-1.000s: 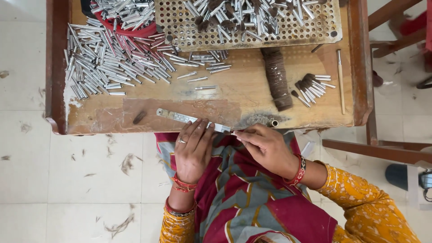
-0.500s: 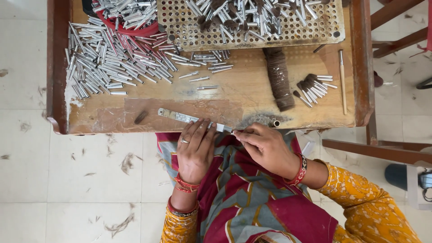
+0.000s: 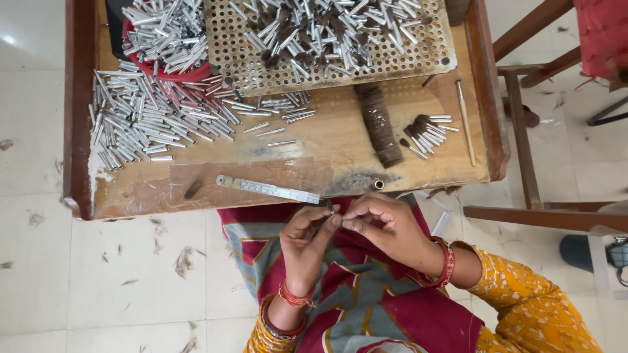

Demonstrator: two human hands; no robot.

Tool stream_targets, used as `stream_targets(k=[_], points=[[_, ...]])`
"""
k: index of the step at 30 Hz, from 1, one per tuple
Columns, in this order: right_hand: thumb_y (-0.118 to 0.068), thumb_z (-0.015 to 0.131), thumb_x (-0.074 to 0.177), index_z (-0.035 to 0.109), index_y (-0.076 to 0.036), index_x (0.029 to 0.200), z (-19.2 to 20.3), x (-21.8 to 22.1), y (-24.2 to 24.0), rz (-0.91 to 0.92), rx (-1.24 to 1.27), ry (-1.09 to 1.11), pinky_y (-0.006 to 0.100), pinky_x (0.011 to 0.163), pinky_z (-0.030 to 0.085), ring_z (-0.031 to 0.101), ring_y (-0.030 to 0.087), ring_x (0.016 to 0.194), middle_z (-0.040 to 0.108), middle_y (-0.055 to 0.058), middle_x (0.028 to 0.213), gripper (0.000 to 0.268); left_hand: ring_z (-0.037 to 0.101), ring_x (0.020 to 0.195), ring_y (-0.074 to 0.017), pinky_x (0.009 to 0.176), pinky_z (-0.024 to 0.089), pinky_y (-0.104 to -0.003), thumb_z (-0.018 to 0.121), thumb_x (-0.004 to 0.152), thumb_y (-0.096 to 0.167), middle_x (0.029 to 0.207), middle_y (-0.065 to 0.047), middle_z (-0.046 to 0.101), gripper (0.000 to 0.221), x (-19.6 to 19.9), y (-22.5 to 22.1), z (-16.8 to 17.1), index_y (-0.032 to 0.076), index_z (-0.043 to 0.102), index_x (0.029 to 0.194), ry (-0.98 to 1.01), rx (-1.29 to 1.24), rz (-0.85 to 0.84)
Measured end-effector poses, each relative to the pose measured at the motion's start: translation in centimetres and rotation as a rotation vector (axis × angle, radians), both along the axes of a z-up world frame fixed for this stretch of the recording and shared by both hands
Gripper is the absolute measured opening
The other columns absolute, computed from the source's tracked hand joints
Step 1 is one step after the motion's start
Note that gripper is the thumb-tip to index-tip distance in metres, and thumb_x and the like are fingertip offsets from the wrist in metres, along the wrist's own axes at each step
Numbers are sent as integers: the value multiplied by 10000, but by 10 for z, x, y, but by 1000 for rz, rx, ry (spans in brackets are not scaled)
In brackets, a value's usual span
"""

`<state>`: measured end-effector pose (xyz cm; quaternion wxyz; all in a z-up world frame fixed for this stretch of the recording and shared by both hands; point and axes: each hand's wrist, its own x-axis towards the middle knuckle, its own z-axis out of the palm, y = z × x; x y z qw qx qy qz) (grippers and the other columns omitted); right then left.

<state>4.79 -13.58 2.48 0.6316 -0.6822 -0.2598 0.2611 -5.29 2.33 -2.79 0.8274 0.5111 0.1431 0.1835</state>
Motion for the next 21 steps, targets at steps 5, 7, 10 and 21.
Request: stream_targets(k=[5, 7, 10, 21], points=[[-56, 710, 949, 694, 25, 1040, 21, 15, -8, 4, -54, -151, 275, 807, 547, 683, 125, 930, 709, 74, 1020, 123, 695, 933, -131, 842, 557, -244, 771, 877, -67, 1000, -89, 734, 144, 5, -2, 19, -45, 735, 1014, 14, 270, -99], [-64, 704, 951, 696, 21, 1056, 20, 17, -12, 6, -32, -117, 283, 821, 541, 674, 132, 943, 706, 76, 1025, 135, 679, 870, -115, 784, 544, -231, 796, 860, -59, 953, -83, 740, 131, 7, -6, 21, -42, 742, 977, 11, 374, -125], [-77, 719, 958, 712, 4, 1007, 16, 17, -17, 28, -39, -87, 284, 795, 537, 665, 139, 885, 710, 69, 949, 95, 625, 762, -101, 681, 501, -226, 811, 831, -48, 880, -71, 728, 106, 10, -12, 18, -35, 753, 919, 54, 354, -172], [-84, 714, 955, 649, -6, 927, 20, 19, -43, -74, -78, -244, 304, 727, 518, 635, 173, 820, 678, 74, 897, 105, 621, 720, -107, 614, 495, -239, 818, 833, -10, 866, -53, 714, 111, 33, -27, 25, -18, 738, 909, 72, 456, -287]])
